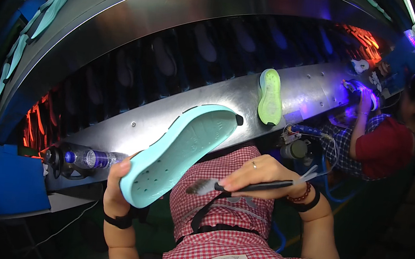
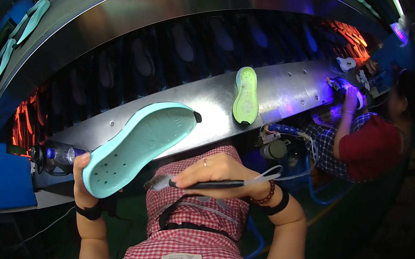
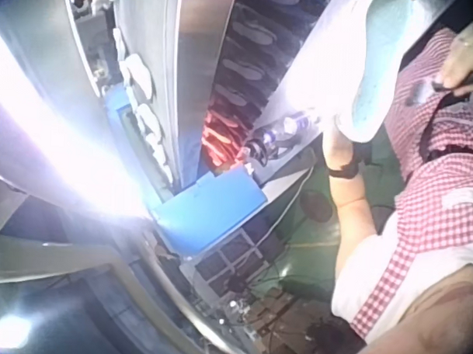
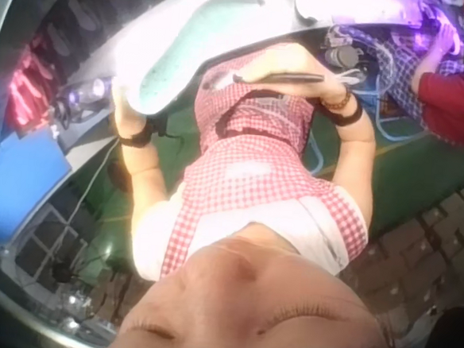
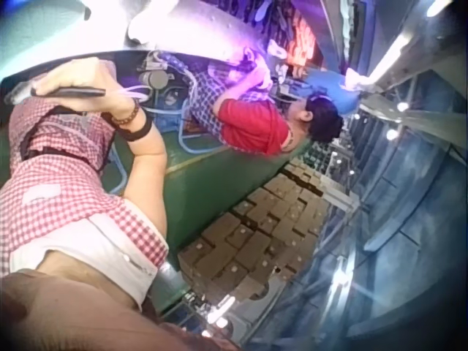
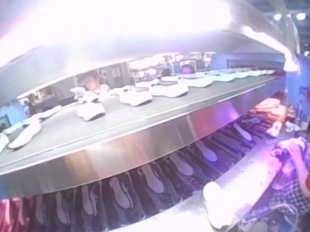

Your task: Applying adhesive or primer to the interior of turquoise shoe soles using a brush on a factory assembly line.

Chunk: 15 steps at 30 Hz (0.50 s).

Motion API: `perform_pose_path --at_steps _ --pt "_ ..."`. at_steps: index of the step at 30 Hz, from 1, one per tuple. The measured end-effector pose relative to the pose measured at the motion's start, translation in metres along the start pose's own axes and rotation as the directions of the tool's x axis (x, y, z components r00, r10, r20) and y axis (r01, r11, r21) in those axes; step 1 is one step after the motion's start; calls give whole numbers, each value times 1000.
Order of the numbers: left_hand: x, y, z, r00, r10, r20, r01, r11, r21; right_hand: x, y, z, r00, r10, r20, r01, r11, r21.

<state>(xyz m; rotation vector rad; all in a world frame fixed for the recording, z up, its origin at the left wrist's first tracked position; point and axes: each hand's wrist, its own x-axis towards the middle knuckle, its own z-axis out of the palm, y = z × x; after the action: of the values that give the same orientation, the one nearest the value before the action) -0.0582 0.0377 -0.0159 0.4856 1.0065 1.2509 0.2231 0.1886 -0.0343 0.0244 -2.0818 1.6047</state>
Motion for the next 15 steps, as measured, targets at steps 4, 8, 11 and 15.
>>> perform_pose_path --at_steps 4,8,11,15 --pt "34 -29 -10 964 260 50 -197 831 -520 9 -27 3 977 -105 -186 105 994 -14" --pt "65 -58 31 964 231 133 -117 815 -568 20 9 18 927 243 -285 -252 968 4" --pt "71 -72 34 934 292 207 -85 744 -663 20 28 26 848 422 -320 -333 895 297" --pt "70 -73 52 960 183 -211 -266 834 -483 25 27 33 806 455 -377 -372 887 274"
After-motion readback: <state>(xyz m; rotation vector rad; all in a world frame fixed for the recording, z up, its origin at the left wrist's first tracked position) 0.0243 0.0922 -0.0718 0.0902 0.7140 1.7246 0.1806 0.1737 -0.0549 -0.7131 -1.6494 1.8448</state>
